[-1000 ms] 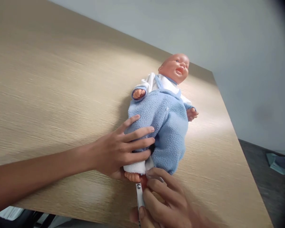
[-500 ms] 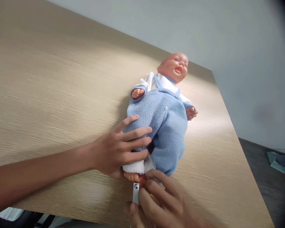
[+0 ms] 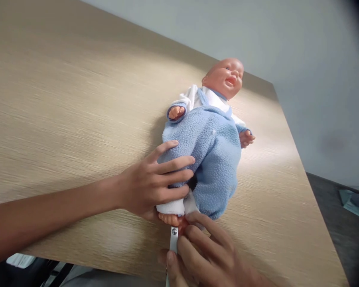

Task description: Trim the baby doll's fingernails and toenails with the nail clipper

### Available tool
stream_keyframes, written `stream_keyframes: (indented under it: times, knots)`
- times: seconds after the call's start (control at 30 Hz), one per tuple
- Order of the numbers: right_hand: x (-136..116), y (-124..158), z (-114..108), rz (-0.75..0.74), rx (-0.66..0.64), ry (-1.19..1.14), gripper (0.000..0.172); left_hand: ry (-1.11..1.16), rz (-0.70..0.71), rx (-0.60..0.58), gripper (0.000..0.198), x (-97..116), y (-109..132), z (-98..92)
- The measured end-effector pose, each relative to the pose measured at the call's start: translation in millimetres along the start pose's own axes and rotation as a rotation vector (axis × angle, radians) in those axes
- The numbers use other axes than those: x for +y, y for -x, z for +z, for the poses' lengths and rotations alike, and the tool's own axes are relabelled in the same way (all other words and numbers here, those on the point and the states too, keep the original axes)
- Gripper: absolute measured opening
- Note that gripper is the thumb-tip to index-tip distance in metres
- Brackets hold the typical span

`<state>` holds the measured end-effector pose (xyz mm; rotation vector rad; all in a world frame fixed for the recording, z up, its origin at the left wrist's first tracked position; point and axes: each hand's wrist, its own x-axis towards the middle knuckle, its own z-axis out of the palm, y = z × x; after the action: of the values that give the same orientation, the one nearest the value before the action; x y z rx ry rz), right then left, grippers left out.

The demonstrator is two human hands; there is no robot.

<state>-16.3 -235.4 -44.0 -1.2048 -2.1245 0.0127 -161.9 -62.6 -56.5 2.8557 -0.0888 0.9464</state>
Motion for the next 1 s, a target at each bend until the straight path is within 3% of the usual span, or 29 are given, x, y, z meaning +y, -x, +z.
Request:
stream_keyframes:
  times: [0.43, 0.63, 1.0]
  knots:
    - [0, -3, -1, -0.049, -0.062, -0.002, 0.015, 0.000, 0.004, -0.004, 0.048, -1, -1, -0.3]
    - [-3, -6, 2, -0.019, 0.002, -0.005, 0.016, -0.001, 0.008, -0.010, 0.049, 0, -1, 0.0]
    - [-5, -10, -2, -0.024, -0.029, 0.035, 0.018, -0.019, 0.011, -0.010, 0.047, 0, -1, -0.6]
